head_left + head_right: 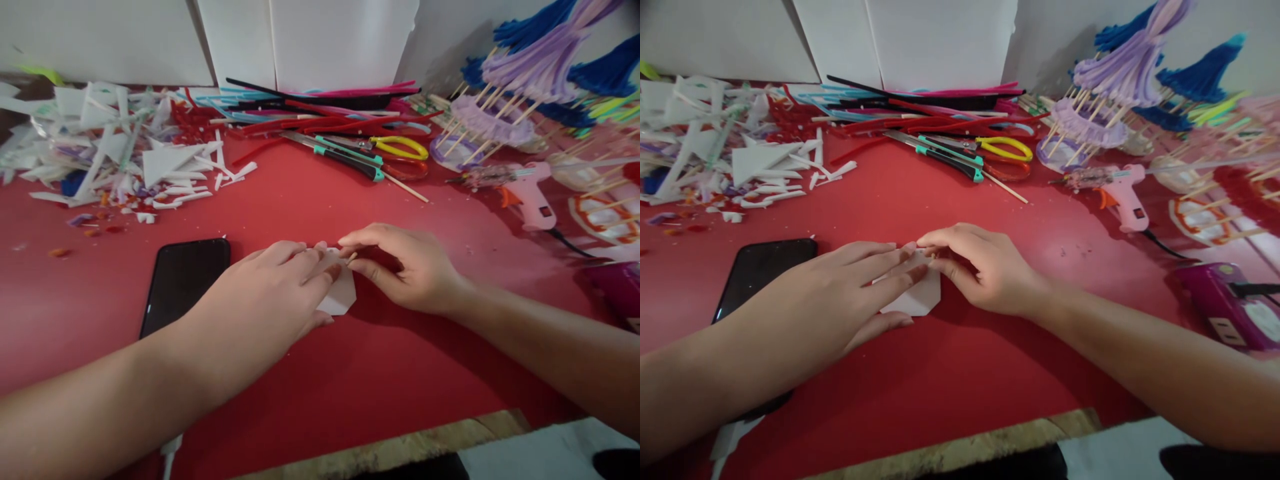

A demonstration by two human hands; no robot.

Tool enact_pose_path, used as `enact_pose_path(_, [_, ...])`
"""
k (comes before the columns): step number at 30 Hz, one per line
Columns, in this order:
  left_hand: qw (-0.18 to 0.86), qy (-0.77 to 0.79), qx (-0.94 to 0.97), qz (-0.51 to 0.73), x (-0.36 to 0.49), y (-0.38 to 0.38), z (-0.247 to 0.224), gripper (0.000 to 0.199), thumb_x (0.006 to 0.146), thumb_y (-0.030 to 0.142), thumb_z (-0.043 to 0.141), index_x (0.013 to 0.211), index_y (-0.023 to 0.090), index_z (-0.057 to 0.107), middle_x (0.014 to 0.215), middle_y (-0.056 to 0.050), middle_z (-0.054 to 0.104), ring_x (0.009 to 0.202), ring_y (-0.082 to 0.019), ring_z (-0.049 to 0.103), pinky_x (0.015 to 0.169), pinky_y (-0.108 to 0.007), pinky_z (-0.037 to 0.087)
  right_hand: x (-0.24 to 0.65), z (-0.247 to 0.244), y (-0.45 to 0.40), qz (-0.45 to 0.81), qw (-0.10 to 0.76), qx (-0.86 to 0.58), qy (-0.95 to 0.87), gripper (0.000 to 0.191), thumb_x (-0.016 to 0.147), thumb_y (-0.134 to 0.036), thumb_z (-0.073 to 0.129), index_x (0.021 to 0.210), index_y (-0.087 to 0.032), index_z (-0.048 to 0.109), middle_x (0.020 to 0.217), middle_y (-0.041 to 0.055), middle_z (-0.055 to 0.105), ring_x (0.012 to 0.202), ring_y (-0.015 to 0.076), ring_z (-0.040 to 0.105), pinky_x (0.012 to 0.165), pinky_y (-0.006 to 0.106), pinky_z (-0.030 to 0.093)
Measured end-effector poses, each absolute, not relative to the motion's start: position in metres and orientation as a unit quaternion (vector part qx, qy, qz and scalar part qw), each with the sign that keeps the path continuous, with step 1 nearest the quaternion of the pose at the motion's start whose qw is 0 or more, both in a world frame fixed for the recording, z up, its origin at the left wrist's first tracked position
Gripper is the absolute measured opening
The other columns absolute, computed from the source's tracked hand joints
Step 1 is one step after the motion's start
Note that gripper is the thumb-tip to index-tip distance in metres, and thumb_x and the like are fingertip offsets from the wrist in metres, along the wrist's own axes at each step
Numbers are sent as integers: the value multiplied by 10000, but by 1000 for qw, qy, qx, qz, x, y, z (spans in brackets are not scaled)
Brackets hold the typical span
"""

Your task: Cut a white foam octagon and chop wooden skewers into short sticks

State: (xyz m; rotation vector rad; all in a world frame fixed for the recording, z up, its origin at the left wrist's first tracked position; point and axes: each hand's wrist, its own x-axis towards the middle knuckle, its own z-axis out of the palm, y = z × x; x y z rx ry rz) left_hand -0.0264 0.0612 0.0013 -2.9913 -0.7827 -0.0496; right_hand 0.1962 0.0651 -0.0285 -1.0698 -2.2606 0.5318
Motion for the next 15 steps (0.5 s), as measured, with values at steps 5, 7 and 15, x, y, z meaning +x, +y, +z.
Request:
enact_pose_path(5, [14,-256,-966,-18,-27,60,0,442,907,323,595,1300,130,538,1328,-99,598,1135,-268,590,966,-417,475,197,-28,65,190,302,-391,-848,155,900,-130,519,965,-249,593,923,18,716,843,152,673,731,284,523])
enact_pose_path(7, [17,-255,-967,-19,-28,60,-1,432,912,322,586,1296,128,541,1328,-98,598,1139,-267,587,966,-414,472,196,-29,66,193,301,-391,-848,152,900,-128,511,947,-250,589,902,14,712,823,153,671,717,287,524])
enact_pose_path(15, [21,-249,-968,-35,-28,61,0,459,882,317,627,1283,109,546,1310,-108,606,1109,-275,594,939,-425,484,195,-32,68,221,320,-374,-842,133,901,-112,498,921,-213,581,880,32,701,818,144,662,706,277,521])
